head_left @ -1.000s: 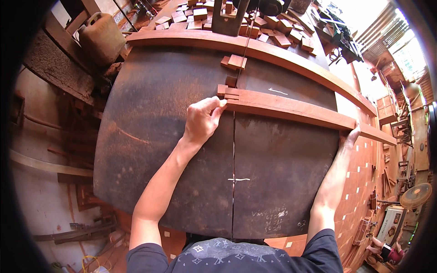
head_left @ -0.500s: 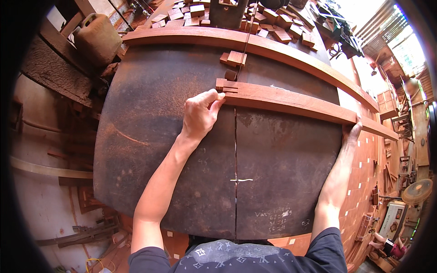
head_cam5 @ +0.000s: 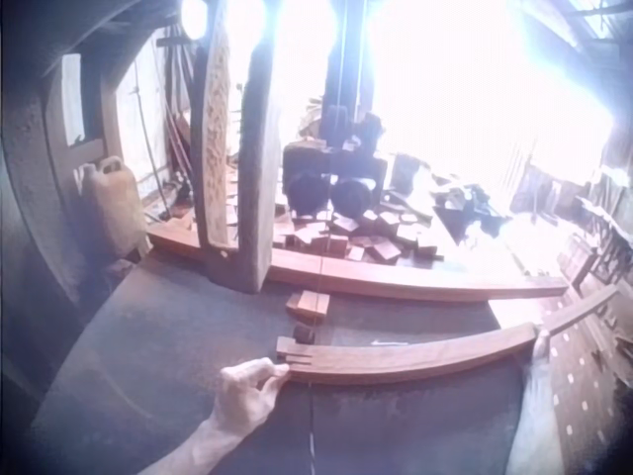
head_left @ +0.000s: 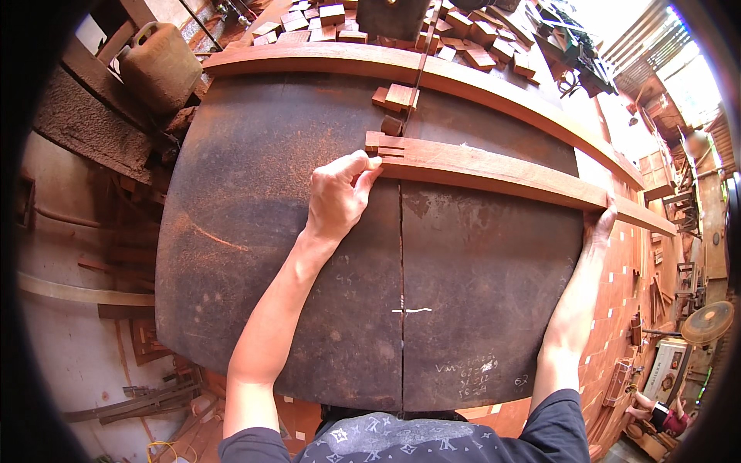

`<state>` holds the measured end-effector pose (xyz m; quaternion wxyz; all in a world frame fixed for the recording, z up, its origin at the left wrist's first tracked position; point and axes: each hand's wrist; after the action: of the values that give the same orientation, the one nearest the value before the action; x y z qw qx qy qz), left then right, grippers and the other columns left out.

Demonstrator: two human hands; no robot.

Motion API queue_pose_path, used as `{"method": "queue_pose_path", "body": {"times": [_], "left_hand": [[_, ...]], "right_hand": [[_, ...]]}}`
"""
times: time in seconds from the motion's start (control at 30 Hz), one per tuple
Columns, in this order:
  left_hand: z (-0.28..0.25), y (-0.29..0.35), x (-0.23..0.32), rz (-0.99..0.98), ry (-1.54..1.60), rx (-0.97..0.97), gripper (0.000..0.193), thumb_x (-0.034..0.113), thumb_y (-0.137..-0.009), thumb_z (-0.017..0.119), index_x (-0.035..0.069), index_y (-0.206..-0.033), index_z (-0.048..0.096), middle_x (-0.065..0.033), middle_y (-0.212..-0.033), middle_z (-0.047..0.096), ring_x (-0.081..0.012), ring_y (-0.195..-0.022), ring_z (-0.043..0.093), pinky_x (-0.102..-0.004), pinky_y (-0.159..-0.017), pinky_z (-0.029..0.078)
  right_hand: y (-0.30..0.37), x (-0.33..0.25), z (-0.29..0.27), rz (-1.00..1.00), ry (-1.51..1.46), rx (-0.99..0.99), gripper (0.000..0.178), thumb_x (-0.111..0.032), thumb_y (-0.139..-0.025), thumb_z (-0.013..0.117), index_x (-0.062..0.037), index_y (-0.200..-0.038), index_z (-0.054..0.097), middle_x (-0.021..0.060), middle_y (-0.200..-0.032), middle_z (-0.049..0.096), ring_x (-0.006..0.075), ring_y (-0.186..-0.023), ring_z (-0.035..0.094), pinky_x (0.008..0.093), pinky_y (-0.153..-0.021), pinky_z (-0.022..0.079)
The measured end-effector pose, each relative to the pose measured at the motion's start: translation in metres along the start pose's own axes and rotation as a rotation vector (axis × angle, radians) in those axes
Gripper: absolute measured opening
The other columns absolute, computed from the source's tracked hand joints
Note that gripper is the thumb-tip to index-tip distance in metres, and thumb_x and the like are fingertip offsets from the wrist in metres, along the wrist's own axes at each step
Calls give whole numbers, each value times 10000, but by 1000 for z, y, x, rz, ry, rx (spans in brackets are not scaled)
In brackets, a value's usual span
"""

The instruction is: The person positions wooden planks on a band saw table and cuts them into smaller pieces. They repeatedly align the wood, feed it through the saw blade, and remove the cut pieces, stacking them on the floor.

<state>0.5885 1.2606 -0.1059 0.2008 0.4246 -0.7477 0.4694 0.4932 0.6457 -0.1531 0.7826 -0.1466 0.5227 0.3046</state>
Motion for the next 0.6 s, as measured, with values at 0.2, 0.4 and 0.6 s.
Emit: {"method": "queue_pose_path", "body": {"times": [0.2,0.4,0.6], "left_hand": [[0,-1,0,-3,-2,-3,101,28,-937,811,5,-924,713,-95,-785,772,-128,-700,747,-295,-594,562],[1,-1,-1,6,-4,9,91,27,-936,811,12,-928,721,-92,-782,771,-137,-689,749,-299,-590,564],[2,-3,2,4,11,8,93,27,-935,812,16,-928,720,-89,-776,770,-134,-690,751,-299,-588,565]], "right_hand": [[-1,-1,0,-4,7,5,511,-367,-1015,662,-86,-1426,546,123,-1299,666,272,-1186,693,449,-902,645],[-8,0,-8,7,3,7,469,-365,-1017,661,-92,-1389,577,113,-1265,689,259,-1153,708,438,-880,653],[-12,-1,-15,1,5,-9,446,-371,-1016,664,-97,-1362,600,105,-1239,708,248,-1129,719,430,-868,657]]}}
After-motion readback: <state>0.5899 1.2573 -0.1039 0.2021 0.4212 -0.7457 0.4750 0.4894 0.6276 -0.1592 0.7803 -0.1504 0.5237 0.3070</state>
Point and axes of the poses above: each hand's wrist, its own y-axis away from the middle knuckle, its own z-axis out of the palm, x = y × z
